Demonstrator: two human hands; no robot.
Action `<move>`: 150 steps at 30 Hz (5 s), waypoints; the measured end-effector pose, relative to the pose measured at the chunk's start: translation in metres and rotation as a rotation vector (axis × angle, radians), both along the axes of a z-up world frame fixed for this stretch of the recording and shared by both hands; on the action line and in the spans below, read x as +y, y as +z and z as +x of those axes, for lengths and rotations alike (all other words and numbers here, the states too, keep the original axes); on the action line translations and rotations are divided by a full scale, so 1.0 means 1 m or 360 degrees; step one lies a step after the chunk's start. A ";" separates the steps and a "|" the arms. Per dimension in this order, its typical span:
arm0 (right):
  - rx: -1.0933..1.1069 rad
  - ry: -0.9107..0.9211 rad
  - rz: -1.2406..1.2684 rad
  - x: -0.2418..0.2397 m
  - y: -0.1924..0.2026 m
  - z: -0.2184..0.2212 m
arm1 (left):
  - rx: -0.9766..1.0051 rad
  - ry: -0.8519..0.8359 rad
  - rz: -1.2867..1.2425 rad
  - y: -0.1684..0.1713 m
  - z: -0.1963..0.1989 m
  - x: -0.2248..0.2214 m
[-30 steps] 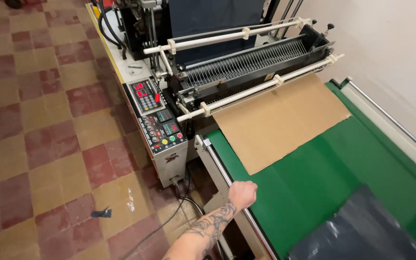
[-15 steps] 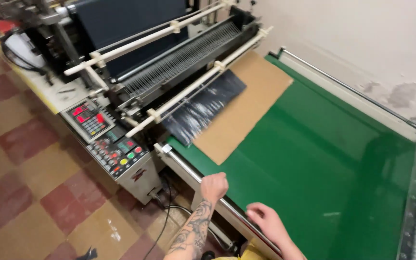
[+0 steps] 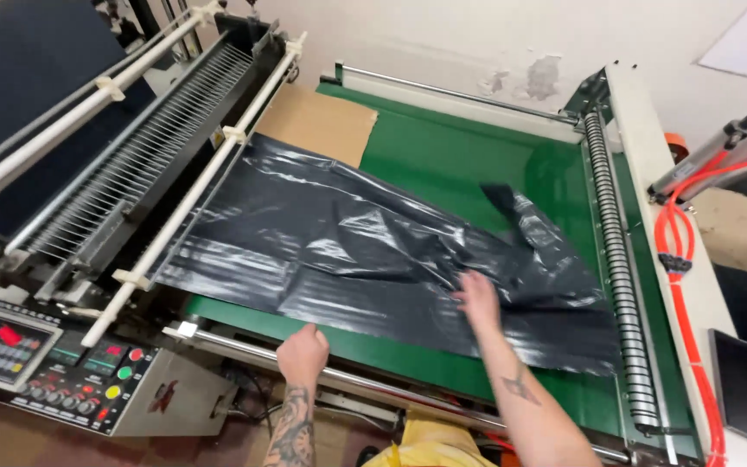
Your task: Picking up finished plastic bags from a conveyor belt and stacking them neatly on a side table
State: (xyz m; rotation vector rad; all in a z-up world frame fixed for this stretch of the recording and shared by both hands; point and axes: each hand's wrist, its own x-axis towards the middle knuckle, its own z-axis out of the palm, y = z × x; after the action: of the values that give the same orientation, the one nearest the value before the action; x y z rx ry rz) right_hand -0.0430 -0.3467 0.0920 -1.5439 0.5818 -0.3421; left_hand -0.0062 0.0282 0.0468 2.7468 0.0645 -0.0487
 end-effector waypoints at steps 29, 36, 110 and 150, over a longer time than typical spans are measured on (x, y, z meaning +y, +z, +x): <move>0.2298 0.0411 -0.1156 -0.017 0.016 -0.213 | 0.0101 -0.0162 -0.0079 0.041 -0.004 -0.008; 0.2228 0.0317 -0.1230 -0.009 0.020 -0.219 | 0.0150 -0.0160 -0.0083 0.037 -0.003 -0.010; 0.1987 0.0614 -0.1113 0.035 0.056 -0.197 | -0.0406 -0.0289 -0.0215 0.029 -0.012 -0.001; 0.1758 0.0308 -0.1509 0.032 0.022 -0.226 | 0.0498 -0.0111 0.0012 0.091 -0.009 -0.008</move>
State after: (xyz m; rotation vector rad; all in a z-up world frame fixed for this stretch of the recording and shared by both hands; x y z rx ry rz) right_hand -0.2685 -0.3148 0.1141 -2.6731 1.1979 0.5363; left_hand -0.0156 0.0204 0.1375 2.7236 0.0545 -0.4978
